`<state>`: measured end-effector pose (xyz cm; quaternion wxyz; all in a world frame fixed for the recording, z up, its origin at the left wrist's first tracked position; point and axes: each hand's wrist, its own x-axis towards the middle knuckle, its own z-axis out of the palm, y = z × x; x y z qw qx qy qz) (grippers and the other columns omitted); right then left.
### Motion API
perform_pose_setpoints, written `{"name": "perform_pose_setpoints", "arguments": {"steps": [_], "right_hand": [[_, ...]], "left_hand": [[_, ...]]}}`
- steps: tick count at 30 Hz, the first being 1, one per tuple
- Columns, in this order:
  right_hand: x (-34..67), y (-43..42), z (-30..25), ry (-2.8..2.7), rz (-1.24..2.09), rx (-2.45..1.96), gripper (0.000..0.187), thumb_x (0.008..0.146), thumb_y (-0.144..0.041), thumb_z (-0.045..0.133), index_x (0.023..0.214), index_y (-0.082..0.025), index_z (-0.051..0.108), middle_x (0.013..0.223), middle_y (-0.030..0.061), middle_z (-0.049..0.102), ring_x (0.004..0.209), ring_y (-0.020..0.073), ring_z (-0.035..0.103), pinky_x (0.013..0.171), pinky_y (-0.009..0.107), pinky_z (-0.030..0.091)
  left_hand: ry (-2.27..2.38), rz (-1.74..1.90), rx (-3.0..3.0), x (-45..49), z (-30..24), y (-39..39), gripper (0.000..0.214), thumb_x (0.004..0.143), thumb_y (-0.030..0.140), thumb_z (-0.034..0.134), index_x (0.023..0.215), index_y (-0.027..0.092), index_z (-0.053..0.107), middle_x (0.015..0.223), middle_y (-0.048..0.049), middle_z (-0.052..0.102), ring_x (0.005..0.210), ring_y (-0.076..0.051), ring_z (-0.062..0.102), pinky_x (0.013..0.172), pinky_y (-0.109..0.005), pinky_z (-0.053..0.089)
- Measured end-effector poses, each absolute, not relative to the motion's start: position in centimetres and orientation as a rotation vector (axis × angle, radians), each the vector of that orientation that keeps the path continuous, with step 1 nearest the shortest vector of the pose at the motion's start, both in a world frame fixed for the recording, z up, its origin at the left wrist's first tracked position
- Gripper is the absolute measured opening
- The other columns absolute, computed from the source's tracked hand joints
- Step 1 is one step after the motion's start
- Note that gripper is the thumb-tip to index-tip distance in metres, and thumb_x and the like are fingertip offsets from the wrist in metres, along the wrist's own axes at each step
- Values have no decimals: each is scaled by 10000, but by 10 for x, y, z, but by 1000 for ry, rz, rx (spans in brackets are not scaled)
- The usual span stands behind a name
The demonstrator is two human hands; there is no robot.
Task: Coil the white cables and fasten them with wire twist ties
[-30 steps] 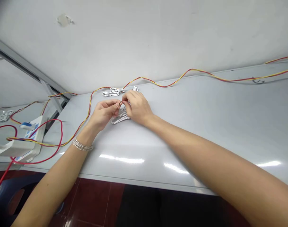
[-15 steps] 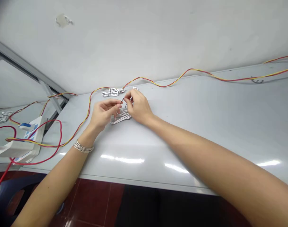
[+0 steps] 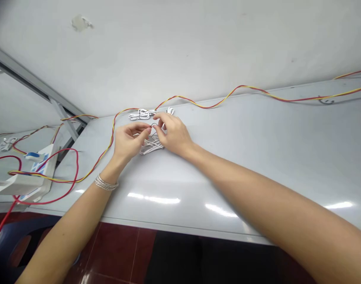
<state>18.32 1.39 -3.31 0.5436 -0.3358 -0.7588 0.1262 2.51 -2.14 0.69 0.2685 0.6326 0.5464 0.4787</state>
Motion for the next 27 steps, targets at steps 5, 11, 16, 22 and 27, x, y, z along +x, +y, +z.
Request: {"name": "perform_pose_setpoints", "arguments": {"steps": [5, 11, 16, 22, 27], "right_hand": [[184, 12, -32, -1864, 251, -815, 76, 876, -156, 547, 843, -191, 605, 797, 34, 686, 715, 179, 606, 753, 331, 418], [186, 14, -32, -1932, 191, -793, 115, 850, -108, 513, 821, -201, 573, 813, 48, 680, 777, 208, 602, 777, 351, 404], [186, 13, -31, -1944, 149, -771, 139, 850, -90, 485, 796, -208, 535, 789, 52, 650, 764, 213, 582, 757, 355, 402], [185, 13, -30, -1940, 117, -761, 149, 822, -76, 478, 769, -214, 496, 764, 57, 623, 743, 222, 561, 727, 356, 403], [185, 13, -31, -1959, 134, -770, 148, 798, -71, 483, 771, -217, 492, 753, 55, 606, 755, 226, 557, 731, 358, 406]], "left_hand": [[1406, 1258, 1553, 26, 10, -22, 181, 681, 276, 772, 760, 118, 730, 627, -37, 656, 521, -102, 543, 476, -221, 416], [1393, 1206, 1481, 26, 12, -23, 210, 660, 287, 797, 754, 113, 727, 556, -18, 612, 464, -89, 504, 437, -217, 391], [1374, 1202, 1455, 26, 14, -24, 194, 647, 284, 800, 724, 116, 742, 537, -15, 599, 478, -90, 495, 448, -224, 383], [1305, 1184, 1372, 28, 18, -27, 169, 628, 261, 796, 706, 118, 750, 581, -23, 623, 512, -92, 498, 477, -233, 382], [1358, 1164, 1420, 28, 16, -26, 157, 652, 263, 770, 705, 118, 742, 554, -18, 604, 492, -94, 492, 462, -231, 373]]}}
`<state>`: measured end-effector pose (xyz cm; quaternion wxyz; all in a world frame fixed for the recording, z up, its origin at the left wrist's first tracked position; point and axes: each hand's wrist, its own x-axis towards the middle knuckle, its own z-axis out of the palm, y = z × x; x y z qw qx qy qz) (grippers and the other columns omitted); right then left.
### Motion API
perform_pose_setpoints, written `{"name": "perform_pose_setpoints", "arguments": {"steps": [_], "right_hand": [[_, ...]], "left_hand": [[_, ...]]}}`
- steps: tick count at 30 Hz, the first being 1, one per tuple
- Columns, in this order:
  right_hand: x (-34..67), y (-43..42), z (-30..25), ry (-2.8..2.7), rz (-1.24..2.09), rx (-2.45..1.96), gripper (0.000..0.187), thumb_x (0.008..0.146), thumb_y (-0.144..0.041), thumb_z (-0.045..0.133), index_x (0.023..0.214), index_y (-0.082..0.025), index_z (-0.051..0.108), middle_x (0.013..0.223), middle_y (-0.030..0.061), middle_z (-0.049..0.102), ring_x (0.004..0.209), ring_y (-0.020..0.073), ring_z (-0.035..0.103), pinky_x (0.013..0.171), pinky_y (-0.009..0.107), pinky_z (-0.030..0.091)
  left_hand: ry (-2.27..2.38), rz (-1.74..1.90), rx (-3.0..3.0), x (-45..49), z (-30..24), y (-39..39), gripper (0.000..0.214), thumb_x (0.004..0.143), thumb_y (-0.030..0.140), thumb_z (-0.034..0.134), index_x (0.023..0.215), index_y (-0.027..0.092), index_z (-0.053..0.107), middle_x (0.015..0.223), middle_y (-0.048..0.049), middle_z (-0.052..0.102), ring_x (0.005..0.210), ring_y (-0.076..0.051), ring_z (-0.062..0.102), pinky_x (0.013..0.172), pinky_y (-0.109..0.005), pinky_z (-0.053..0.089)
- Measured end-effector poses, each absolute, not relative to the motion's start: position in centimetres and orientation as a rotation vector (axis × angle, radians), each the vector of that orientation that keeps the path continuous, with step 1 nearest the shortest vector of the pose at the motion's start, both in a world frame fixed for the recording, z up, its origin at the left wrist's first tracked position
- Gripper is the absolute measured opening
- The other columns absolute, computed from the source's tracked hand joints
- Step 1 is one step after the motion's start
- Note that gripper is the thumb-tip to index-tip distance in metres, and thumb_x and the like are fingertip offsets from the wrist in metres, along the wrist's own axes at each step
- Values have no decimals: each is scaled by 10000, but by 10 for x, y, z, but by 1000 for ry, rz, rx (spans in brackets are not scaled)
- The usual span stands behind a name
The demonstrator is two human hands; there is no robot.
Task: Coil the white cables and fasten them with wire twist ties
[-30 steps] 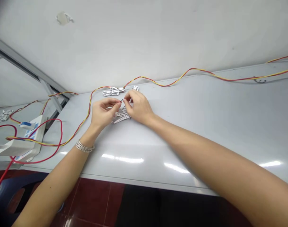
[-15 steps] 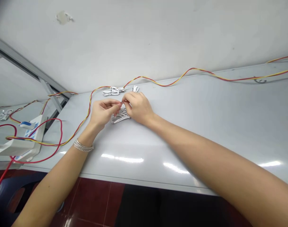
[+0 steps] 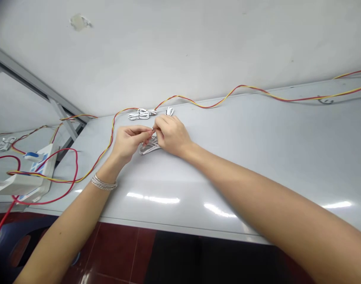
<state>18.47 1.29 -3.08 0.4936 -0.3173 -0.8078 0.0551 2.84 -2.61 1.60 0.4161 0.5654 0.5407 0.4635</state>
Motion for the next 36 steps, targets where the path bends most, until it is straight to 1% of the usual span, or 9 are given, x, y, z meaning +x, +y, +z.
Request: {"name": "perform_pose_setpoints", "arguments": {"steps": [2, 6, 9, 13, 17, 21, 24, 32, 36], "right_hand": [[185, 13, -31, -1951, 137, -767, 146, 793, -74, 489, 769, -218, 482, 744, 49, 597, 739, 218, 550, 727, 356, 410], [184, 14, -33, -1953, 130, -765, 135, 811, -94, 495, 768, -220, 472, 735, 45, 587, 717, 208, 536, 725, 352, 413], [184, 14, -33, -1971, 84, -762, 130, 831, -101, 490, 773, -217, 480, 740, 54, 592, 721, 211, 531, 724, 353, 408], [184, 14, -32, -2008, 13, -767, 134, 838, -89, 479, 789, -212, 499, 764, 67, 599, 744, 230, 531, 713, 360, 393], [183, 14, -31, -2024, -37, -757, 147, 858, -90, 459, 801, -217, 505, 776, 77, 593, 754, 241, 520, 716, 368, 402], [182, 13, -30, -1994, -82, -741, 165, 869, -86, 431, 797, -224, 483, 776, 82, 571, 759, 241, 513, 697, 371, 423], [182, 13, -29, -1954, -48, -744, 175, 856, -76, 432, 789, -236, 452, 778, 76, 554, 760, 233, 515, 681, 368, 444], [183, 17, -33, -1828, 132, -772, 184, 811, -61, 451, 788, -240, 418, 777, 45, 554, 743, 206, 531, 679, 362, 473], [183, 18, -33, -1793, 177, -745, 176, 830, -71, 456, 785, -236, 414, 772, 32, 556, 723, 189, 528, 674, 345, 464]], "left_hand": [[1400, 1179, 1515, 28, 13, -25, 154, 683, 269, 752, 724, 121, 736, 570, -25, 619, 496, -101, 510, 469, -234, 390], [1460, 1243, 1821, 26, 8, -25, 129, 736, 254, 719, 791, 140, 741, 805, -77, 730, 686, -150, 638, 630, -259, 506], [1509, 1245, 1960, 24, 7, -25, 128, 757, 254, 697, 804, 148, 751, 854, -83, 744, 731, -161, 656, 687, -269, 521], [1519, 1178, 1864, 25, 10, -26, 134, 716, 254, 723, 780, 140, 750, 768, -68, 730, 657, -152, 633, 626, -262, 497], [1413, 1120, 1466, 27, 16, -26, 145, 654, 251, 771, 694, 119, 726, 581, -29, 622, 510, -106, 505, 489, -244, 383], [1203, 1071, 1154, 27, 21, -27, 135, 613, 201, 803, 662, 107, 719, 648, -39, 613, 561, -89, 503, 510, -231, 384], [1082, 1024, 1047, 28, 21, -28, 152, 647, 219, 813, 656, 112, 705, 700, -44, 605, 593, -78, 501, 506, -216, 377], [1036, 1116, 1173, 32, 14, -27, 259, 629, 225, 849, 845, 124, 747, 754, -35, 663, 693, -112, 591, 579, -228, 450], [1042, 1121, 1237, 30, 10, -26, 268, 635, 254, 856, 841, 127, 741, 757, -40, 684, 692, -134, 620, 553, -239, 469]]}}
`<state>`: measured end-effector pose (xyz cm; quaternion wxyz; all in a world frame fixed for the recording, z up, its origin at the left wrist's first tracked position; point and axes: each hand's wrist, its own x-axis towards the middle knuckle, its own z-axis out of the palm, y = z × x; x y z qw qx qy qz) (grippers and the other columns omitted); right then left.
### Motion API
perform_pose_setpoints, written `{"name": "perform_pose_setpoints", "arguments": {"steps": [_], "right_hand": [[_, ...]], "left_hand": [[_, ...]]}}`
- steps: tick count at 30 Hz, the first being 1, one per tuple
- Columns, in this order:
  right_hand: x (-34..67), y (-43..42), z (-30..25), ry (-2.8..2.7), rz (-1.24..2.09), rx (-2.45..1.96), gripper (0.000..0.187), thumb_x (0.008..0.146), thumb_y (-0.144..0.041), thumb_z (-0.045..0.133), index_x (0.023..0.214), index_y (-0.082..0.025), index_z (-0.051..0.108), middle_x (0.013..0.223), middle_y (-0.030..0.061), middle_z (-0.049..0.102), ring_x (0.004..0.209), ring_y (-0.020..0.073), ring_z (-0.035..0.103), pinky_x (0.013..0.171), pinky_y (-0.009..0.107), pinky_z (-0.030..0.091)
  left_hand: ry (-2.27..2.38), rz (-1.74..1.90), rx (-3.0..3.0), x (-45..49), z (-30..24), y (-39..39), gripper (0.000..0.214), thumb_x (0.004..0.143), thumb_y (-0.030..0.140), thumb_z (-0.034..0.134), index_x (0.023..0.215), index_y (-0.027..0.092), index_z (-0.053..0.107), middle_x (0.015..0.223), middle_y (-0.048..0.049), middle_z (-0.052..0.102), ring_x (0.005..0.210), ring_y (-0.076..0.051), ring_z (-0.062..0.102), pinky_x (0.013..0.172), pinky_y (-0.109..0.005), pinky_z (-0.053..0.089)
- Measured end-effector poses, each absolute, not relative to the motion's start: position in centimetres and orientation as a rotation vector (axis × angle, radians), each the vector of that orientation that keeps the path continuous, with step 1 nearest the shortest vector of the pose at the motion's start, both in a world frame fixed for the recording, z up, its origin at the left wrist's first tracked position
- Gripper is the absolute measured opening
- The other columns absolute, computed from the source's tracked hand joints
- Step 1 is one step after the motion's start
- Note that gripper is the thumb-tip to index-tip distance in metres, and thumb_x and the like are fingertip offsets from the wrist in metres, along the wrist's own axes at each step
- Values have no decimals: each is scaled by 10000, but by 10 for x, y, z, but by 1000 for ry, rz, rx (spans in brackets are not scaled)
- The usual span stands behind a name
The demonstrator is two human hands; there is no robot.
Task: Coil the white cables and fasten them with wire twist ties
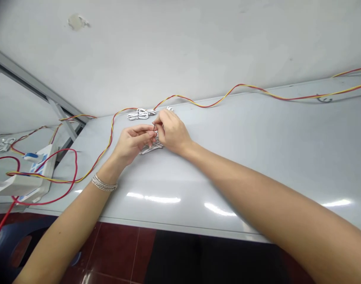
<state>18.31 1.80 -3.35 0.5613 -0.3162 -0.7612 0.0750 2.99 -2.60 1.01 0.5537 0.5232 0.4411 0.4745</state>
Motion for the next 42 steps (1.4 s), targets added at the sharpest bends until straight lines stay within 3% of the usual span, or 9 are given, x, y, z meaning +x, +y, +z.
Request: {"name": "perform_pose_setpoints", "arguments": {"steps": [16, 23, 31, 38, 42], "right_hand": [[182, 17, -34, -1815, 186, -756, 174, 793, -74, 474, 771, -234, 410, 737, 23, 556, 691, 185, 526, 628, 326, 432], [182, 17, -33, -1810, 175, -753, 139, 818, -93, 475, 781, -226, 456, 754, 29, 579, 713, 186, 546, 662, 332, 460], [183, 17, -34, -1807, 248, -697, 86, 887, -138, 497, 896, -204, 551, 850, 42, 638, 758, 177, 589, 713, 327, 479], [184, 16, -33, -1833, 157, -671, 141, 870, -90, 471, 858, -199, 561, 823, 48, 630, 759, 187, 578, 723, 328, 465], [184, 16, -32, -1869, 107, -661, 157, 873, -80, 457, 867, -195, 564, 843, 57, 631, 796, 199, 578, 766, 337, 456]], "left_hand": [[1105, 1204, 1323, 34, 12, -27, 268, 611, 282, 871, 774, 120, 732, 748, -39, 685, 579, -91, 552, 500, -230, 431], [1103, 1189, 1342, 33, 12, -28, 286, 668, 328, 846, 830, 116, 744, 738, -48, 683, 568, -101, 568, 498, -237, 451], [1114, 1225, 1312, 31, 11, -25, 255, 624, 260, 859, 792, 120, 728, 701, -31, 671, 575, -104, 581, 482, -219, 426], [1114, 1161, 1247, 29, 13, -25, 253, 682, 323, 823, 789, 114, 728, 745, -47, 659, 600, -109, 586, 485, -228, 401], [1130, 1106, 1144, 28, 17, -26, 221, 699, 293, 814, 758, 103, 719, 660, -29, 597, 563, -87, 526, 486, -227, 360]]}}
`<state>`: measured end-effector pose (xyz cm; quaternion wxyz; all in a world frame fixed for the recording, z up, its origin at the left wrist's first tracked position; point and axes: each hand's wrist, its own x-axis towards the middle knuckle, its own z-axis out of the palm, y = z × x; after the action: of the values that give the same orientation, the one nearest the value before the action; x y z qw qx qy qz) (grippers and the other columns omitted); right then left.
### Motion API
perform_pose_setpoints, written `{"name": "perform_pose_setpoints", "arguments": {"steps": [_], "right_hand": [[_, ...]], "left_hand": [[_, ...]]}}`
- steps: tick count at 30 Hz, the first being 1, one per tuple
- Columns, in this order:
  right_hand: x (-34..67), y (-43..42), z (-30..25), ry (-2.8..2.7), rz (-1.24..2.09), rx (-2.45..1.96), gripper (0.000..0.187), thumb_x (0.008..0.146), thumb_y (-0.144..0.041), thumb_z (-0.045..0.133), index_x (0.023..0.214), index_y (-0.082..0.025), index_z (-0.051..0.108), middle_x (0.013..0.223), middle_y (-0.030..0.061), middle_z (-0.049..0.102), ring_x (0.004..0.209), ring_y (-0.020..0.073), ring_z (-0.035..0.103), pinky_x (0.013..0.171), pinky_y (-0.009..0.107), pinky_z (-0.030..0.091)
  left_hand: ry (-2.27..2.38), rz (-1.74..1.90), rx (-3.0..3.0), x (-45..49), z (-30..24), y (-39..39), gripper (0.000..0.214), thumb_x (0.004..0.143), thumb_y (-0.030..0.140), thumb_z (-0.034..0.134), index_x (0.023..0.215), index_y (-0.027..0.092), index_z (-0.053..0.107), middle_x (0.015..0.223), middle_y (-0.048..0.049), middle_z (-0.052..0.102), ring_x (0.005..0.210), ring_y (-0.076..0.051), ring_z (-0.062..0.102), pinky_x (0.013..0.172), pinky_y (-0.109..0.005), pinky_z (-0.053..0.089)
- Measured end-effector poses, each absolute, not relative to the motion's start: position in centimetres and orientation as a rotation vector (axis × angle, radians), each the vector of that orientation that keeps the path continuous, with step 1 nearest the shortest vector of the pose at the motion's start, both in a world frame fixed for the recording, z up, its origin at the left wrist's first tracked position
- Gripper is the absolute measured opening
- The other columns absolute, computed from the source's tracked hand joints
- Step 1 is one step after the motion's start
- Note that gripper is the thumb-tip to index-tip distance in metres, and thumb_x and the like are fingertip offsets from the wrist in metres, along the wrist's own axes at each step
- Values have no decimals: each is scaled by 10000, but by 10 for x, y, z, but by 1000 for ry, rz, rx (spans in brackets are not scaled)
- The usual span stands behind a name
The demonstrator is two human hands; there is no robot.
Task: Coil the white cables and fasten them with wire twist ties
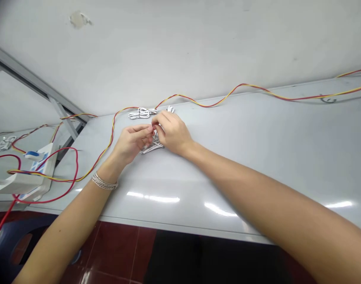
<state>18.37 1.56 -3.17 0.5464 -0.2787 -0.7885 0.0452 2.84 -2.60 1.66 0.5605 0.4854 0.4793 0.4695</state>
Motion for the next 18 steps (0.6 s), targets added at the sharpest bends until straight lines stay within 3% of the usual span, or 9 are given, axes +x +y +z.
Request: {"name": "perform_pose_setpoints", "arguments": {"steps": [18], "right_hand": [[183, 11, -27, -1868, 104, -718, 140, 888, -110, 441, 856, -216, 527, 826, 63, 615, 789, 219, 573, 768, 382, 462]], "left_hand": [[891, 987, 844, 27, 18, -25, 113, 717, 199, 764, 753, 127, 685, 724, -30, 546, 604, -86, 465, 488, -232, 358]]}}
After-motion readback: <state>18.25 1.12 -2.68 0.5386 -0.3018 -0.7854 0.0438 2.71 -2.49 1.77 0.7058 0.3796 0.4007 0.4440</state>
